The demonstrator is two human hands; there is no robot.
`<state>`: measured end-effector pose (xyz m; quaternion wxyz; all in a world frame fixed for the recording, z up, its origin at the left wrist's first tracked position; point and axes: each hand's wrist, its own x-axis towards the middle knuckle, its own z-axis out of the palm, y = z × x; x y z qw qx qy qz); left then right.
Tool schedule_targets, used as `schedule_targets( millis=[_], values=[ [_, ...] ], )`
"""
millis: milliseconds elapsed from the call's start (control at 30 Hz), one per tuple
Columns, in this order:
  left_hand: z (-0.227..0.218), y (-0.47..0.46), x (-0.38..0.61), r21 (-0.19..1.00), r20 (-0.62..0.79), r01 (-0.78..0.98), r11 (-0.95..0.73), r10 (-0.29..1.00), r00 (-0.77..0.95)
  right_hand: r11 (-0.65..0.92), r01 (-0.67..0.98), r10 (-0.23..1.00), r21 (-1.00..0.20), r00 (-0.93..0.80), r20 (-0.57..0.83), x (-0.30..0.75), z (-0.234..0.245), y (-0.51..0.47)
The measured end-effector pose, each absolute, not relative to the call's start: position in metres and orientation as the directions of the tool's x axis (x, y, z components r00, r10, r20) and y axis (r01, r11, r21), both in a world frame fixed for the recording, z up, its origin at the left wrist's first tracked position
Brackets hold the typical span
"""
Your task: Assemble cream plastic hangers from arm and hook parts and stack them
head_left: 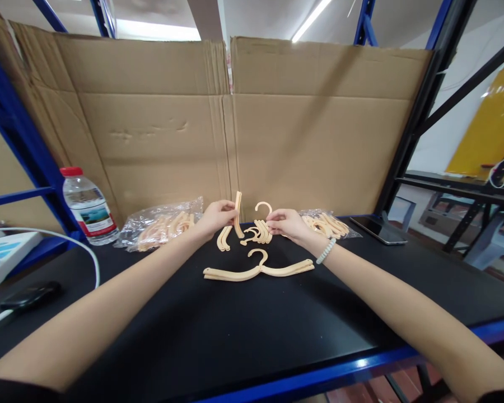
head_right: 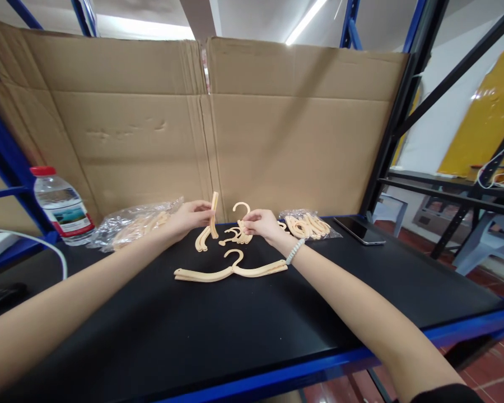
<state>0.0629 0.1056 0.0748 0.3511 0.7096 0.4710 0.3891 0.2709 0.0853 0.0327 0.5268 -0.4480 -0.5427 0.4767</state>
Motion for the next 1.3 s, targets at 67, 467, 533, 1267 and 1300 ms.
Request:
schedule_targets(
  millis=[67,467,533,1267,1300],
  values=[
    [0.072,0.082,0.059,0.917,0.236,0.259,-0.304,0.936,0.262,0.161,-0.101,0.985,-0.982,-0.041,0.166,0.269,0.032,0.075],
    [0.032,-0.013,0.039,0.973,0.169,-0.203,-0.109,0.936,0.31,0.129,-0.314,0.958,-0.941,-0.204,0.2,0.26,0.028,0.001],
    [0.028,-0.013,0.038,0.974,0.186,-0.181,-0.136,0.935,0.3,0.104,-0.288,0.956,-0.952,-0.235,0.176,0.256,0.029,-0.007],
    [0.024,-0.027,0.039,0.946,0.324,-0.06,-0.32,0.907,0.271,-0.162,-0.3,0.86,-0.94,-0.511,0.015,0.253,0.022,-0.024],
    [0.024,-0.027,0.038,0.944,0.328,-0.062,-0.324,0.904,0.274,-0.156,-0.297,0.862,-0.942,-0.506,0.017,0.253,0.022,-0.024]
  ],
)
